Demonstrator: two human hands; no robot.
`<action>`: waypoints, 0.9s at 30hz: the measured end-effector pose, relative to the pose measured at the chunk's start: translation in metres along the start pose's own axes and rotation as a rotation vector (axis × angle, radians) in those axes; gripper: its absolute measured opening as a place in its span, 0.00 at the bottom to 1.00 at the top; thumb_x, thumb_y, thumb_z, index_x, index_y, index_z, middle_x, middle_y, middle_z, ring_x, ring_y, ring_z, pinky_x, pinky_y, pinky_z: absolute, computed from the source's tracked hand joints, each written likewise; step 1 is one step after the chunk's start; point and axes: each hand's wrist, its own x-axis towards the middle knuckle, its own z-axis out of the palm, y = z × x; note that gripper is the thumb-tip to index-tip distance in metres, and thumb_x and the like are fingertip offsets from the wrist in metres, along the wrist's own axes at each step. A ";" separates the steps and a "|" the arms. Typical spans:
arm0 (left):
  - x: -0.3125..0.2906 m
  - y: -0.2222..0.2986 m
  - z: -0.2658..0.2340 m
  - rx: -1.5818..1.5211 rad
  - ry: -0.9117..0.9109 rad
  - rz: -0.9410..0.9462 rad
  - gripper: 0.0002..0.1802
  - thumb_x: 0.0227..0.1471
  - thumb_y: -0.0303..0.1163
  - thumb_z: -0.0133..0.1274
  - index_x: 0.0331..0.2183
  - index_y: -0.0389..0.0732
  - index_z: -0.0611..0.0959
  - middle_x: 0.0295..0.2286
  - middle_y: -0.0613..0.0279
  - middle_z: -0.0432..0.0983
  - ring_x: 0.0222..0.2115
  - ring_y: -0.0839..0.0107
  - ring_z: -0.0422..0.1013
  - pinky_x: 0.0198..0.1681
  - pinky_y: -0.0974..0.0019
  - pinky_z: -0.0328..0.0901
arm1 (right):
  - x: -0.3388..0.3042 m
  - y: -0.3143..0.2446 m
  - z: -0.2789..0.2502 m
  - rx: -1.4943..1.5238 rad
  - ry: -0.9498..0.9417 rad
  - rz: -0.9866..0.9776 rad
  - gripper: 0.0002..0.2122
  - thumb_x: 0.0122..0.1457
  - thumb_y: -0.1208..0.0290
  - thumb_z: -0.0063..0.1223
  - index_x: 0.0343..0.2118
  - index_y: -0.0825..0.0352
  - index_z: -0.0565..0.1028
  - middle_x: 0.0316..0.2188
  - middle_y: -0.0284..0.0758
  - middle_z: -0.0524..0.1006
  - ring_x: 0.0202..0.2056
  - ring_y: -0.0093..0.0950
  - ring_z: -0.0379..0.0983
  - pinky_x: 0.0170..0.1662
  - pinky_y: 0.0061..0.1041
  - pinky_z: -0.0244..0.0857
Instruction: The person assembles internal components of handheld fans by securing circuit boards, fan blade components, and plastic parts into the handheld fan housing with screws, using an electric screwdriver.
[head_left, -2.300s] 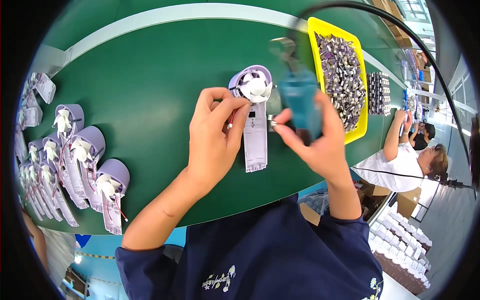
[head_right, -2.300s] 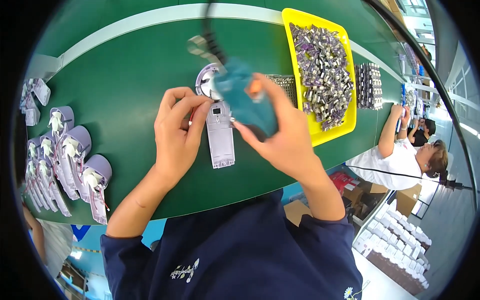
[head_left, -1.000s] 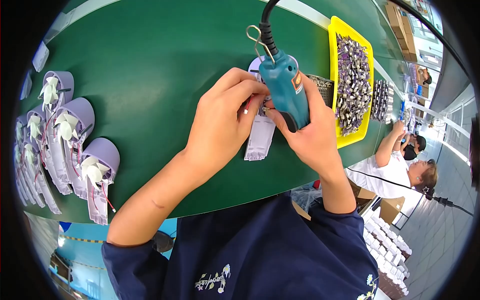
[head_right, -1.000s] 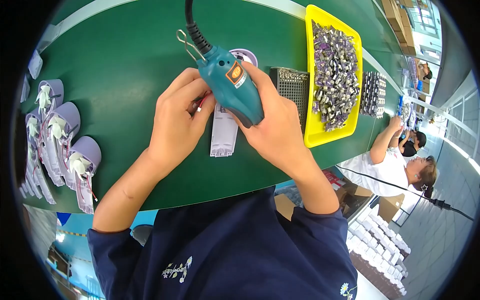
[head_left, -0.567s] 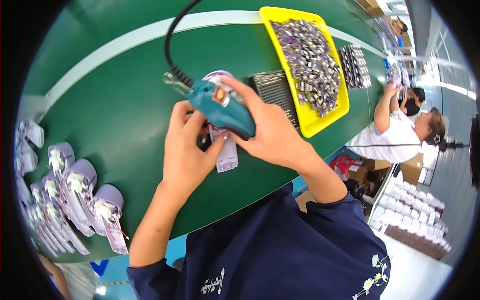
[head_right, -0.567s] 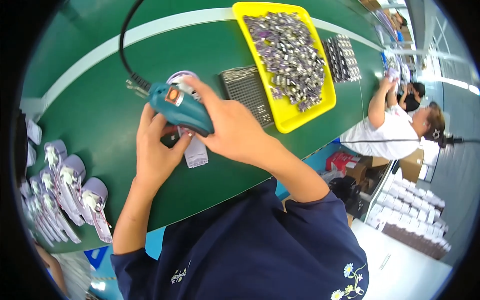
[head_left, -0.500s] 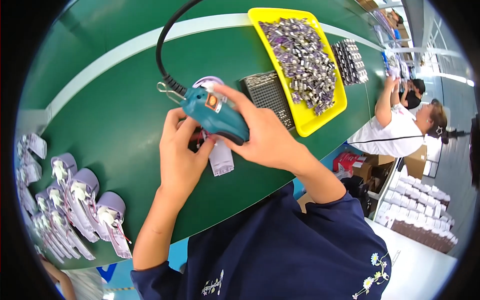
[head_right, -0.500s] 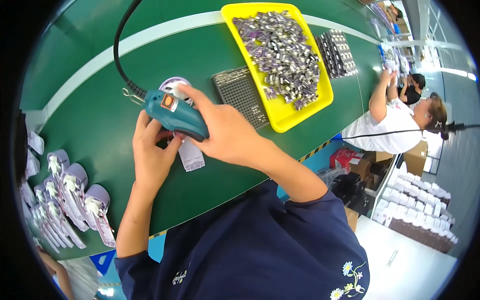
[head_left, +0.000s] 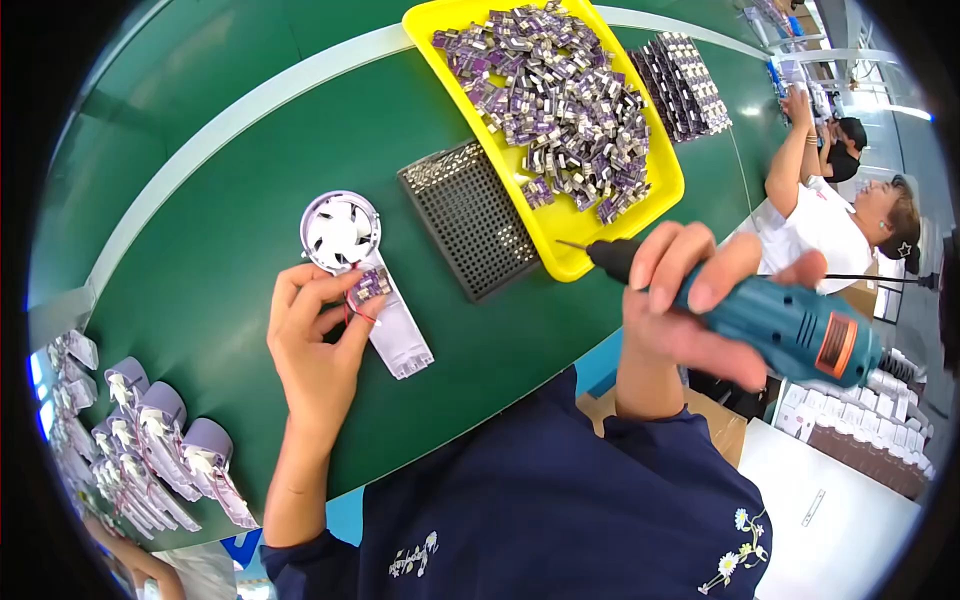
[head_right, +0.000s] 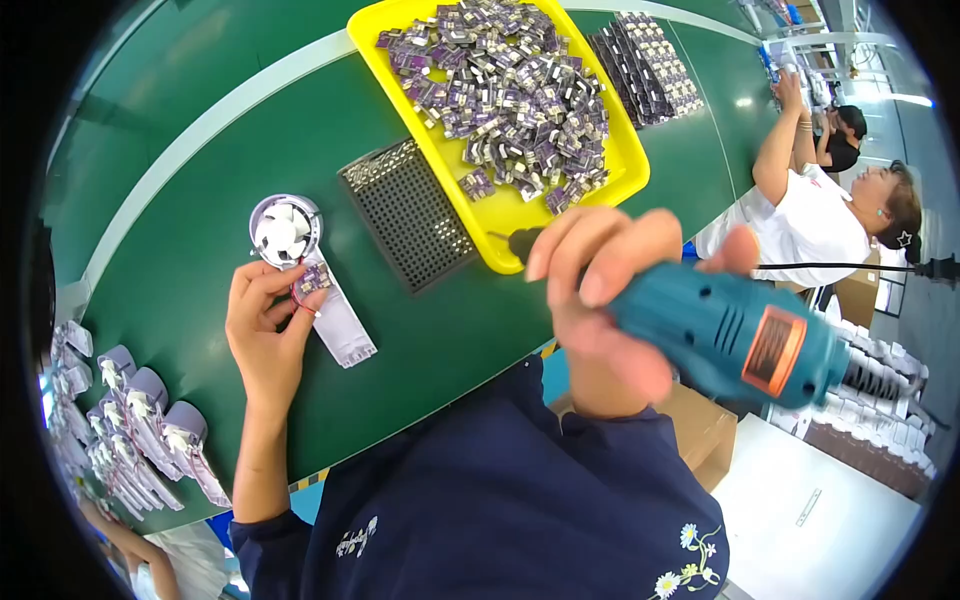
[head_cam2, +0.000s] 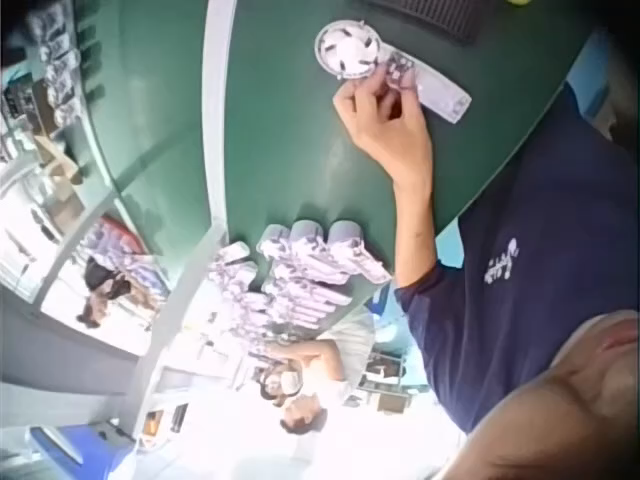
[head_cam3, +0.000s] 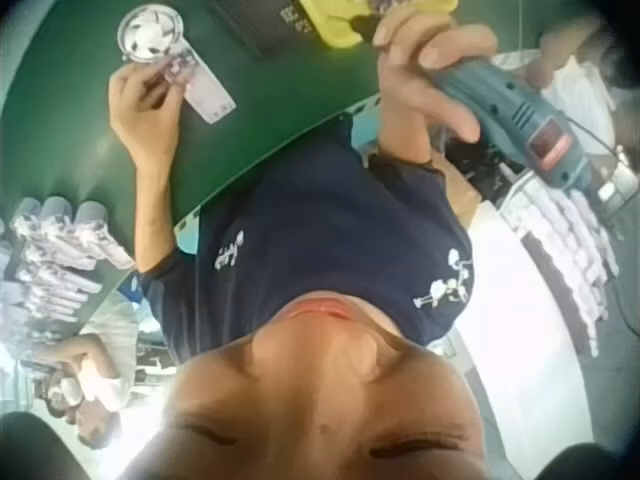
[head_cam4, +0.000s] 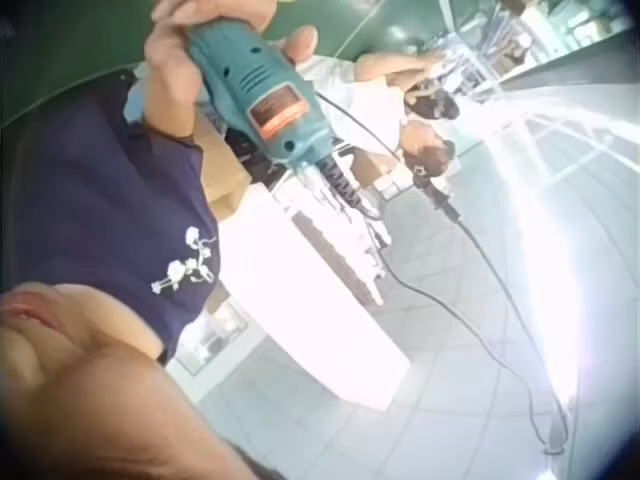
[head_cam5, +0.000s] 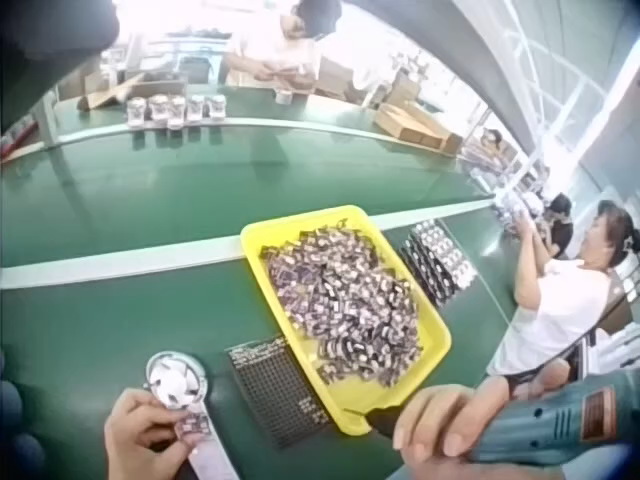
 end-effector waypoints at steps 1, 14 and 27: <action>-0.002 0.002 0.005 0.003 0.006 -0.010 0.14 0.44 0.14 0.63 0.36 0.29 0.81 0.40 0.59 0.68 0.36 0.70 0.76 0.37 0.71 0.78 | -0.003 0.000 0.002 0.005 0.011 0.003 0.44 0.55 0.34 0.47 0.68 0.54 0.46 0.31 0.30 0.68 0.18 0.22 0.64 0.21 0.24 0.64; 0.001 -0.001 0.033 0.046 0.049 0.040 0.15 0.43 0.14 0.64 0.37 0.29 0.81 0.38 0.61 0.65 0.36 0.74 0.73 0.37 0.73 0.78 | -0.005 0.027 -0.005 0.189 -0.029 0.184 0.41 0.50 0.30 0.50 0.60 0.56 0.58 0.34 0.32 0.70 0.20 0.28 0.66 0.22 0.28 0.64; -0.002 -0.009 0.030 0.007 0.014 0.085 0.16 0.43 0.12 0.63 0.38 0.27 0.80 0.40 0.60 0.64 0.36 0.73 0.75 0.37 0.73 0.77 | 0.000 0.029 0.003 0.180 0.023 0.210 0.41 0.52 0.31 0.48 0.60 0.57 0.57 0.37 0.37 0.68 0.22 0.30 0.66 0.25 0.31 0.65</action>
